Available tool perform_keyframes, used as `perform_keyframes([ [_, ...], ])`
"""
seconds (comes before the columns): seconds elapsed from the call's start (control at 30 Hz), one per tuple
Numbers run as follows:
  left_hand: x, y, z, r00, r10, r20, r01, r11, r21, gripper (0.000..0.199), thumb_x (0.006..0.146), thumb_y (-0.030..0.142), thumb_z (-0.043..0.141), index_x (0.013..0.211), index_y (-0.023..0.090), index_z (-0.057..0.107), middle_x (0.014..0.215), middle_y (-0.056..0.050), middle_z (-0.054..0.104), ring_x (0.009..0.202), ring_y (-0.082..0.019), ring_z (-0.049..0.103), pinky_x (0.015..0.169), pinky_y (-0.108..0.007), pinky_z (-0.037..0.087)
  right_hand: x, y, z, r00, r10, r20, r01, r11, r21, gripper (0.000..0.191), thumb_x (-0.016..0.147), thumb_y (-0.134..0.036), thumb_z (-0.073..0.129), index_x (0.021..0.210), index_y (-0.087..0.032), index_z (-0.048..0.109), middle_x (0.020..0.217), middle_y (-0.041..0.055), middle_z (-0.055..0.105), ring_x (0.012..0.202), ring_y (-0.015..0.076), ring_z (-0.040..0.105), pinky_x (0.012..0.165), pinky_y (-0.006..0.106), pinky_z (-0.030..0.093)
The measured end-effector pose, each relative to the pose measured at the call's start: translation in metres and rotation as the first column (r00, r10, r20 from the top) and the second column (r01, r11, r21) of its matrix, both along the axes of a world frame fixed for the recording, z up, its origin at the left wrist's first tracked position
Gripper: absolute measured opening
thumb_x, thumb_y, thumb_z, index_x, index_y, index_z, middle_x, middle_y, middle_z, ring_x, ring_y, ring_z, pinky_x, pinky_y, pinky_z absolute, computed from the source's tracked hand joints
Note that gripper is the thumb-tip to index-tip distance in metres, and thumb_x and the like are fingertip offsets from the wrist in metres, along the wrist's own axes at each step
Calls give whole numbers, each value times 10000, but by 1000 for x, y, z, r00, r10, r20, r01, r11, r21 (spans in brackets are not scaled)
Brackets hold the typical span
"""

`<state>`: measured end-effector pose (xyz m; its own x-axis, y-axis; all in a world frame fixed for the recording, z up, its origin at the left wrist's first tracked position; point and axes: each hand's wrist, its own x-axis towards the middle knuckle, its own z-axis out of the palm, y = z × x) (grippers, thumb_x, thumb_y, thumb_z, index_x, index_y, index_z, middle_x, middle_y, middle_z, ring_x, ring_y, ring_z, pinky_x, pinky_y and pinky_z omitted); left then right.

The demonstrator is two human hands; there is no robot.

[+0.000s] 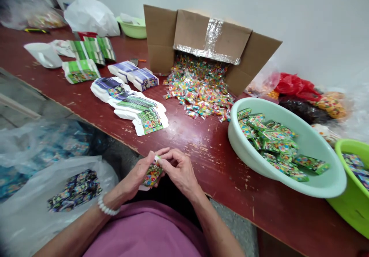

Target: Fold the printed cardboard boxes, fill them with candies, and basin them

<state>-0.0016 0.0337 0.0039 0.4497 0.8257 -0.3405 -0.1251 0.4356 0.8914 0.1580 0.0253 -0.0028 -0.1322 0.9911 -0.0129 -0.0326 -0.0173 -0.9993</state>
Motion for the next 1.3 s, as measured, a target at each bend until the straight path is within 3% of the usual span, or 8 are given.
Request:
perform_keyframes([
  [0.1,-3,-1,-3,999,-19,-39,20,999,37,732,924,702,398,1463,224,527,961,-101,691,729,-161,578,533,-218,496,3,4,3,998,17,64,-19,999,35,143,856,-335,717,827,-195,713,832,19,690,618,131,636,570,259,516],
  [0.27,-3,0,-6,996,-36,-76,36,999,-4,787,894,738,410,1418,176,582,724,-53,638,558,-123,527,472,-207,466,12,9,16,956,86,282,-153,962,226,85,896,-238,667,848,-226,736,956,54,749,885,197,671,837,351,529],
  [0.57,-1,4,-11,982,165,88,-147,973,-176,692,916,690,444,1473,280,480,921,-63,685,569,-124,619,488,-225,495,8,23,2,962,226,152,-239,969,71,235,921,-352,646,1121,-253,721,1117,54,685,993,194,633,859,326,492],
  [0.77,-4,0,-8,968,170,186,-116,956,-271,716,913,717,405,1448,248,490,822,-61,679,582,-148,631,514,-241,486,30,72,19,974,-64,218,49,996,73,235,875,-416,686,1026,-247,749,962,16,710,867,175,621,784,304,476],
  [0.93,-4,0,-11,969,217,123,-188,960,-209,778,892,749,405,1441,209,516,917,-89,716,585,-141,609,530,-251,484,11,49,21,949,205,240,-216,976,22,220,880,-415,696,961,-223,767,916,46,718,812,182,639,748,321,494],
  [1.07,-5,-3,-12,976,198,89,-190,978,-91,731,893,725,442,1431,242,550,1249,-115,673,829,-193,657,669,-276,504,1,29,16,930,188,317,-239,963,128,186,901,-374,681,871,-210,764,839,48,703,778,180,624,732,320,489],
  [1.17,-6,-5,-8,988,111,107,-107,993,-39,758,882,729,452,1443,230,553,1246,-126,678,933,-240,647,689,-283,497,6,27,15,954,210,216,-228,972,60,253,906,-404,668,779,-195,732,813,47,694,743,172,606,699,306,489],
  [1.3,-4,-6,-4,997,26,78,-21,998,-67,797,897,730,427,1497,207,481,998,-116,724,712,-177,608,561,-247,472,11,25,15,949,284,-134,-307,931,-199,326,867,-469,698,733,-172,682,767,26,682,614,132,588,572,254,464],
])
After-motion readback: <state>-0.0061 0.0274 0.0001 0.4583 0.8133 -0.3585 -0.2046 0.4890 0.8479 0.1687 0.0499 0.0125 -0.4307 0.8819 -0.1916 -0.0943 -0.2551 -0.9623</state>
